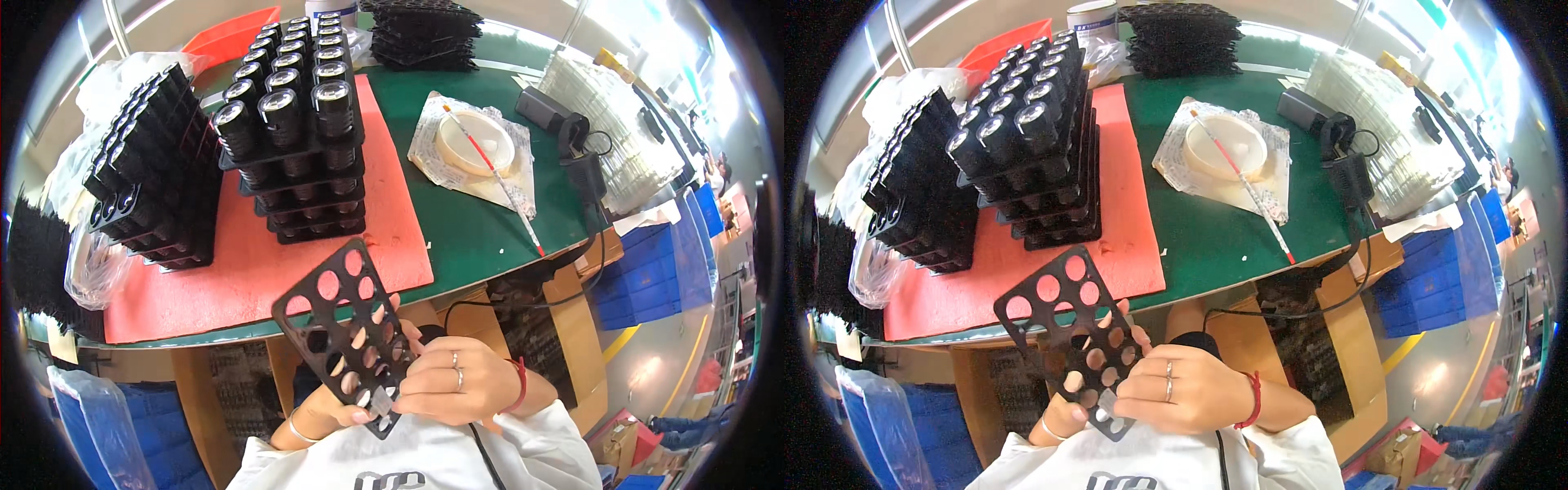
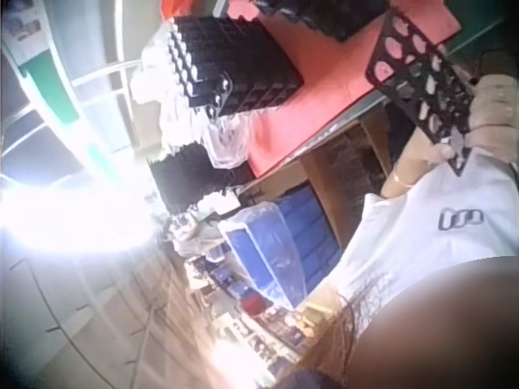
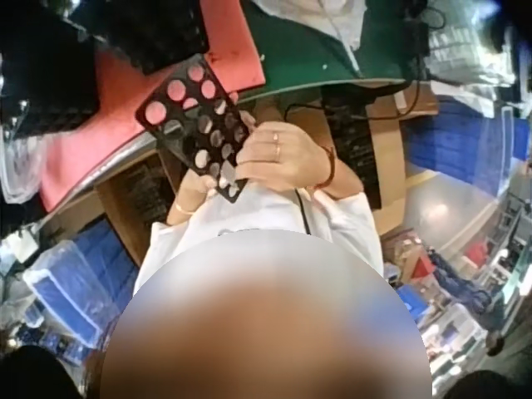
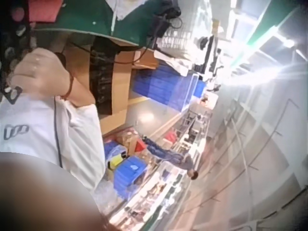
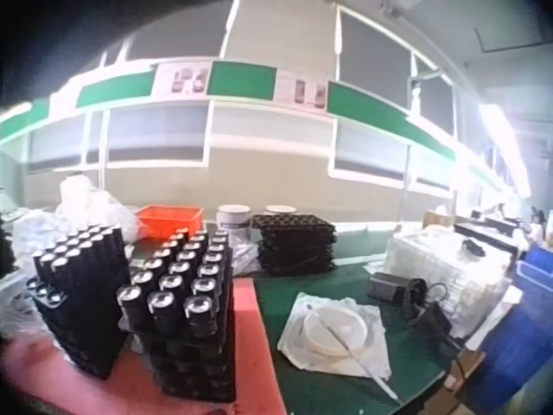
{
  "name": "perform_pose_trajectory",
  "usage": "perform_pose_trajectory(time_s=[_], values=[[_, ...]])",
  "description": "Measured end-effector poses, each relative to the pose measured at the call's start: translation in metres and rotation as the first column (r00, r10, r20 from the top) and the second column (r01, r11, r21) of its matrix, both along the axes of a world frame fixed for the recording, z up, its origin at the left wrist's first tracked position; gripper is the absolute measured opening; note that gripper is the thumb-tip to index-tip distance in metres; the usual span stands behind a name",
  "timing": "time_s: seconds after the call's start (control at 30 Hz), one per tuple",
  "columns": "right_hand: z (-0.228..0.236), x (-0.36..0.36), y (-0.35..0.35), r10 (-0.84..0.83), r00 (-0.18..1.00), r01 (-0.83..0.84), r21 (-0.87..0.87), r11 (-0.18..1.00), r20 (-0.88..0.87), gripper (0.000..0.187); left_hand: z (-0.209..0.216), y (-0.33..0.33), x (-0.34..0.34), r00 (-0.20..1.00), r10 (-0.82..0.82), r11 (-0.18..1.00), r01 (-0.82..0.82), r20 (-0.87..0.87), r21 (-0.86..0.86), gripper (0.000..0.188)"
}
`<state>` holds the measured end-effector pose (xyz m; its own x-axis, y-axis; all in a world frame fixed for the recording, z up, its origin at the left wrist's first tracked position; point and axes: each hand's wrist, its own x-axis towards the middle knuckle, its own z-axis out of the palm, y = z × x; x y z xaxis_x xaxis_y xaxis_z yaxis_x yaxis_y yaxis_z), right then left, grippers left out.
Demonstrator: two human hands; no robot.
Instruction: Packaging stacks of component trays into plastic bags and securing them with rubber bands.
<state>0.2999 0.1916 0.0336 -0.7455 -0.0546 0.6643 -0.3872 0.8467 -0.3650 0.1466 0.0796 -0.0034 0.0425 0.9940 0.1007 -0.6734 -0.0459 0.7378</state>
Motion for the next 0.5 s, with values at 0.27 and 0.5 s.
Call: perform_pose_trajectory(time_s=[0.27, 0.5], values=[[0.0, -0.009, -0.007, 0.004, 0.988, -0.011, 0.044, 0.999, 0.154, 0.036, -0.019, -0.005, -0.002, 0.983, 0.004, 0.995, 0.015, -0.185, 0.1, 0.127], [-0.004, -0.008, -0.008, 0.03, 0.986, -0.037, 0.04, 0.999, 0.164, 0.025, -0.013, -0.007, -0.001, 0.989, -0.06, 0.996, 0.051, -0.135, -0.071, 0.126]])
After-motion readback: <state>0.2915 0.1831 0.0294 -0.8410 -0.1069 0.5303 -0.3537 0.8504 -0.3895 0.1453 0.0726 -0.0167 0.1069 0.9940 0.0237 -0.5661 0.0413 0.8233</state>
